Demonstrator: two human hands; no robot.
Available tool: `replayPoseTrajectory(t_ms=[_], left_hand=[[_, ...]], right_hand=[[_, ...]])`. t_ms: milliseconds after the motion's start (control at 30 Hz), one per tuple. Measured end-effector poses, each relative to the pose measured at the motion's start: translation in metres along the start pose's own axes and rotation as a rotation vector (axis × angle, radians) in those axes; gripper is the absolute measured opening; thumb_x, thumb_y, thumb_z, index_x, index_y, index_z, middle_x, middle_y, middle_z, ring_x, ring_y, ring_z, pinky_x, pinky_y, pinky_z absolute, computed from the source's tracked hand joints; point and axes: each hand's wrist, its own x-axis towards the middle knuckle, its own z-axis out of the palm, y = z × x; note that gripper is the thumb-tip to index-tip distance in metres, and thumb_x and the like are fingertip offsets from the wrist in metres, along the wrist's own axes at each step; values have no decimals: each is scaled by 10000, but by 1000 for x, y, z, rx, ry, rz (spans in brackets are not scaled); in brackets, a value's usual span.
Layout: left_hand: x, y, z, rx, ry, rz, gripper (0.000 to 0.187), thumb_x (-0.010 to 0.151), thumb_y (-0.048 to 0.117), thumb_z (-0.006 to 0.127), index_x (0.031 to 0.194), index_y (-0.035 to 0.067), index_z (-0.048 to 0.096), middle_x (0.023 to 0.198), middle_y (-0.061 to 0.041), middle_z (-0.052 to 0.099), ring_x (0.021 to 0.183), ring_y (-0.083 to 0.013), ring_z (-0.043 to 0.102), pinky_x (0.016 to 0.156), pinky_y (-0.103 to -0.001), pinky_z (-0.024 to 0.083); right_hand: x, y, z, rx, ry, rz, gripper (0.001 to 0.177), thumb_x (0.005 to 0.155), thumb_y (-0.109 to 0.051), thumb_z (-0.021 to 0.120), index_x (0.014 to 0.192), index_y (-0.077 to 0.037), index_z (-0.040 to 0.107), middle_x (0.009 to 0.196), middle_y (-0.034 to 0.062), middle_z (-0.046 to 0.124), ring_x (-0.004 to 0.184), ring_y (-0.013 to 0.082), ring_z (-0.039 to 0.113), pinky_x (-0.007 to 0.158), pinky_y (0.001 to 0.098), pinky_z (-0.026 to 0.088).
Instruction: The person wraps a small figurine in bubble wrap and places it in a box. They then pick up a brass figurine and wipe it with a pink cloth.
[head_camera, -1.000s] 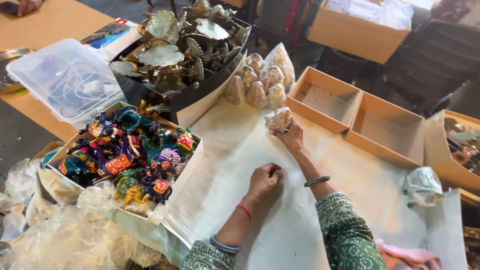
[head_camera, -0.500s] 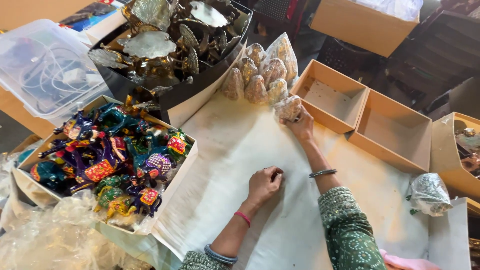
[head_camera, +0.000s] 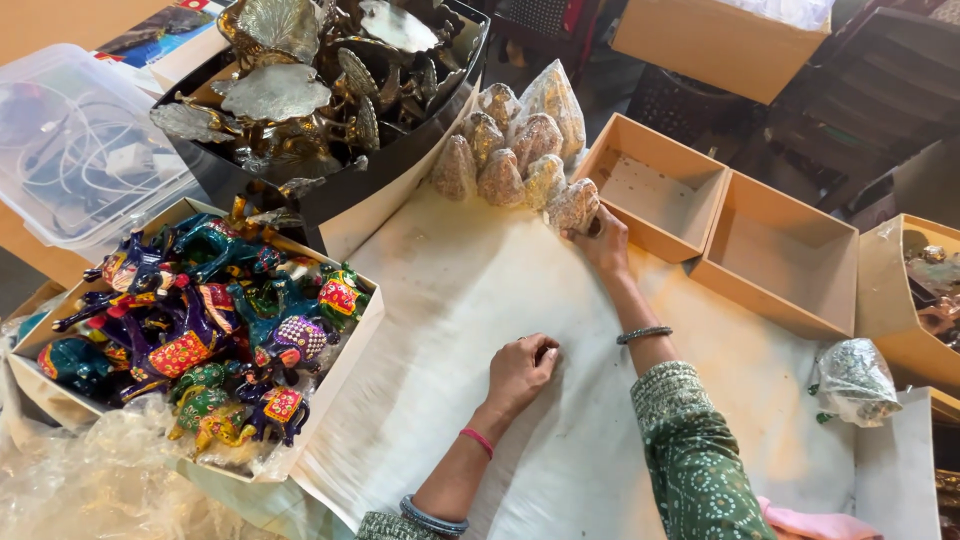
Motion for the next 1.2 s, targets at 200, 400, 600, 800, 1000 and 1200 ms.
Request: replayPoseTrajectory(t_ms=[200,400,600,800,1000,1200], left_hand=[[0,-2,0,17,8,8,183,923,269,644,972,146,770,854,-54,759,769,-235,713,700,-386,553],[1,0,0,17,-14,-10,186,927,274,634,973,150,765,852,-51,757,764,-234,715,701,-387,553],[3,-3,2,43,-8,5,183,920,275,642,967,149,767,857,-54,757,771,-243,711,699,-395,547],[3,0,-1,56,-1,12,182,923,274,646,979,148,765,845,-58,756,767,-237,711,696,-391,550],[3,0,2,32,-37,-21,181,930,275,639,974,154,767,830,-39,756,735,-211,708,683,-374,552],[2,1,0,31,-13,0,178,925,266,638,960,149,769,825,-40,757,727,-212,711,675,-373,552]], right_hand=[[-10,-4,4,-87,104,86,446,741,-226,948,1070,-28,720,935,106,784,813,151,724,775,318,582],[-17,-13,2,-164,210,-39,427,733,-209,935,1057,-16,734,943,136,774,819,209,740,757,343,581],[-9,1,2,-161,163,5,431,749,-216,931,1081,-9,750,933,154,778,826,209,758,774,342,576],[-8,20,4,-91,150,6,405,761,-165,914,1092,0,750,964,140,789,870,176,765,797,324,588],[-15,28,1,53,152,48,359,775,-100,867,1099,2,751,953,108,795,855,149,762,799,290,603],[-12,42,7,31,158,59,309,785,-88,874,1063,-1,770,926,104,795,803,137,748,773,282,596]])
